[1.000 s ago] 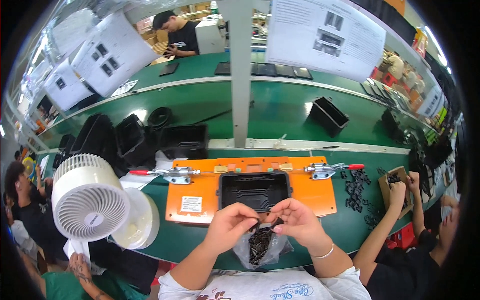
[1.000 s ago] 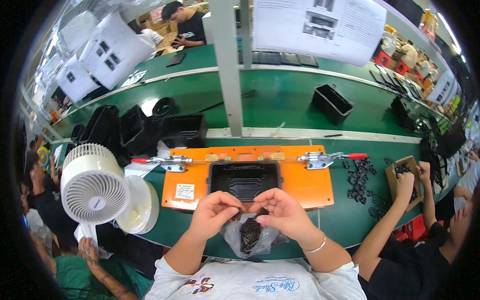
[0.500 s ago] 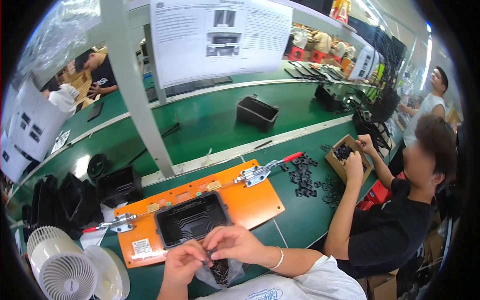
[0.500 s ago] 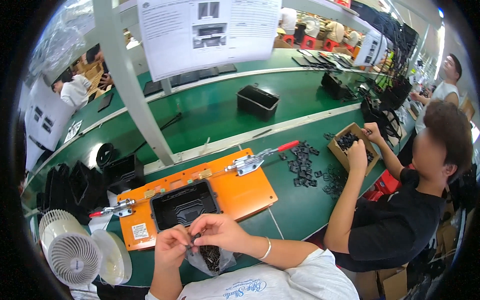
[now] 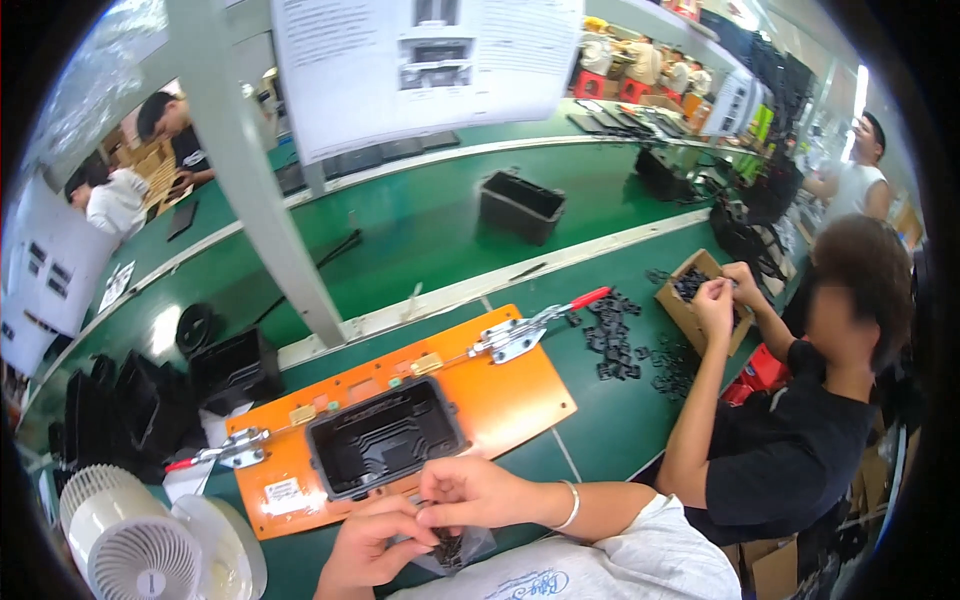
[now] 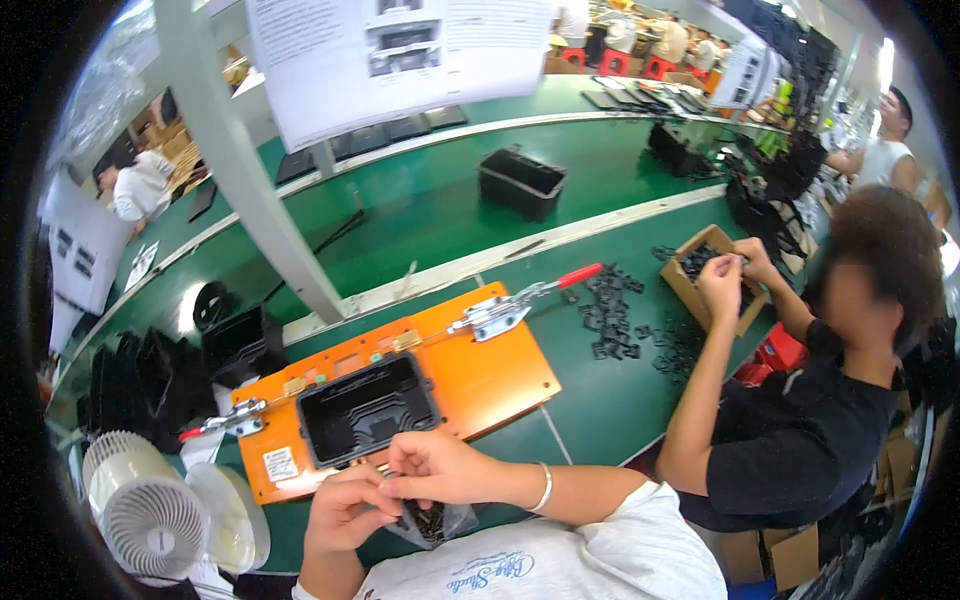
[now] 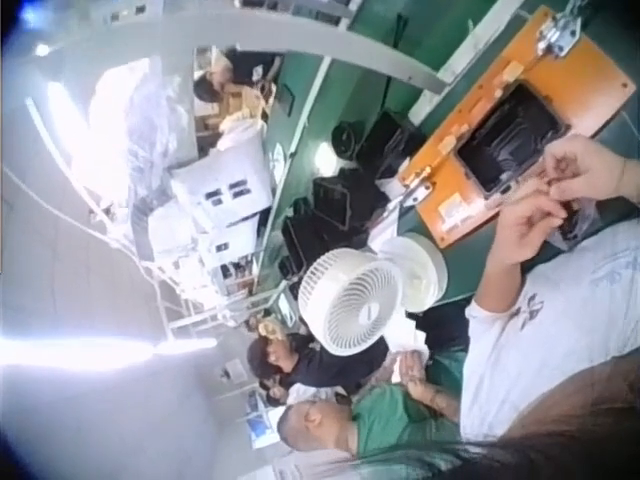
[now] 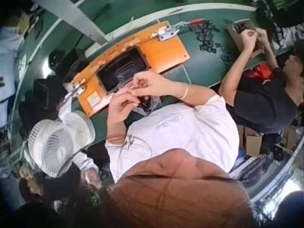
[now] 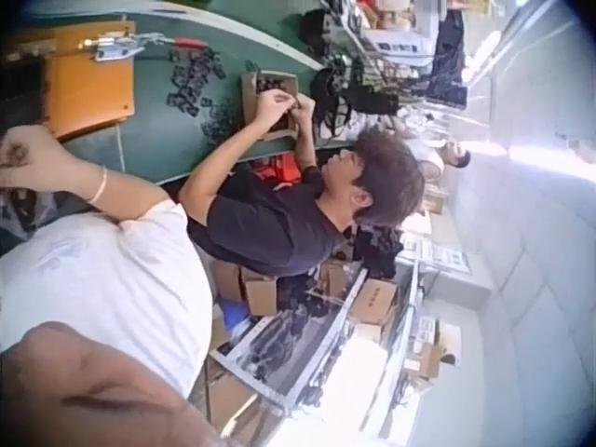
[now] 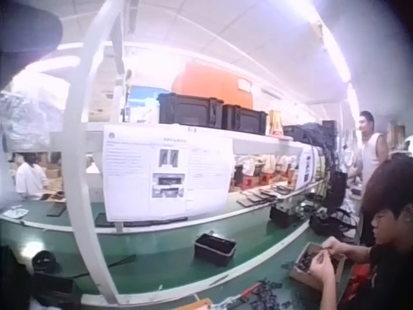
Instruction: Assemble plastic components onto a housing using a manual toggle clamp assembly jig.
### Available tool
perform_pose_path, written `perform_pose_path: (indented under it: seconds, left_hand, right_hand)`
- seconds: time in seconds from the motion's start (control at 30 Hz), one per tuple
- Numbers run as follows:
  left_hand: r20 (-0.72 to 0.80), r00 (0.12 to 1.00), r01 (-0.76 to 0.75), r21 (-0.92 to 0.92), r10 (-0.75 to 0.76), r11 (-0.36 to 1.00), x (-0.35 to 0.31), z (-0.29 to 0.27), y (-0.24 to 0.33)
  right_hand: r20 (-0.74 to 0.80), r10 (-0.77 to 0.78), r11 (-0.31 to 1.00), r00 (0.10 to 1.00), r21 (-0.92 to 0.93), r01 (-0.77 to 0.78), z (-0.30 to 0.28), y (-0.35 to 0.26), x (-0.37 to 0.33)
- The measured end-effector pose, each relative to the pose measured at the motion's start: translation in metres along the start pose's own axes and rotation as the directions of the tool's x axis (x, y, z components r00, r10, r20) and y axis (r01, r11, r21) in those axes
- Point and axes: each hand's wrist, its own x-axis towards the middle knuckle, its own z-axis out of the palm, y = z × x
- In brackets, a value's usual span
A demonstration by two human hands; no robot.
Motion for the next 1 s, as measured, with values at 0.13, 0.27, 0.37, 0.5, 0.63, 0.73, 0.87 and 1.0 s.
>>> perform_pose_path:
  seconds: [0.13,0.27,0.37,0.5,0.63,0.73,0.87,1.0]
  left_hand:
    - [0.025,0.999,-0.026,0.175,0.022,0.984,0.005,0.001,0.012]
    - [-0.275,0.962,0.072,0.236,-0.005,0.969,-0.001,-0.017,0.016]
    - [-0.419,0.906,0.153,0.210,-0.052,0.966,-0.002,-0.034,0.012]
    - [-0.460,0.888,0.150,0.343,0.026,0.927,0.000,-0.060,0.005]
    - [-0.486,0.872,0.203,0.477,0.064,0.855,0.008,-0.077,0.012]
    - [-0.474,0.878,0.218,0.517,0.065,0.828,0.018,-0.088,0.012]
    - [-0.446,0.893,0.224,0.558,0.061,0.799,0.035,-0.096,0.010]
    - [-0.395,0.918,0.244,0.639,0.039,0.729,0.051,-0.100,0.013]
  right_hand:
    - [0.005,-0.079,0.992,0.997,-0.099,0.079,-0.013,-0.007,-0.004]
    - [-0.269,-0.318,0.948,0.909,-0.107,0.300,-0.035,-0.056,0.011]
    - [-0.344,-0.429,0.885,0.835,-0.344,0.313,-0.073,-0.064,0.042]
    - [-0.215,-0.506,0.558,0.835,-0.820,0.128,-0.076,-0.075,0.072]
    - [-0.029,-0.528,0.260,0.849,-0.957,0.129,-0.073,-0.078,0.087]
    - [-0.119,-0.421,0.399,0.899,-0.915,0.066,-0.076,-0.080,0.091]
    - [-0.228,-0.346,0.544,0.910,-0.839,-0.003,-0.080,-0.078,0.096]
    - [-0.157,-0.400,0.344,0.903,-0.939,-0.010,-0.083,-0.078,0.098]
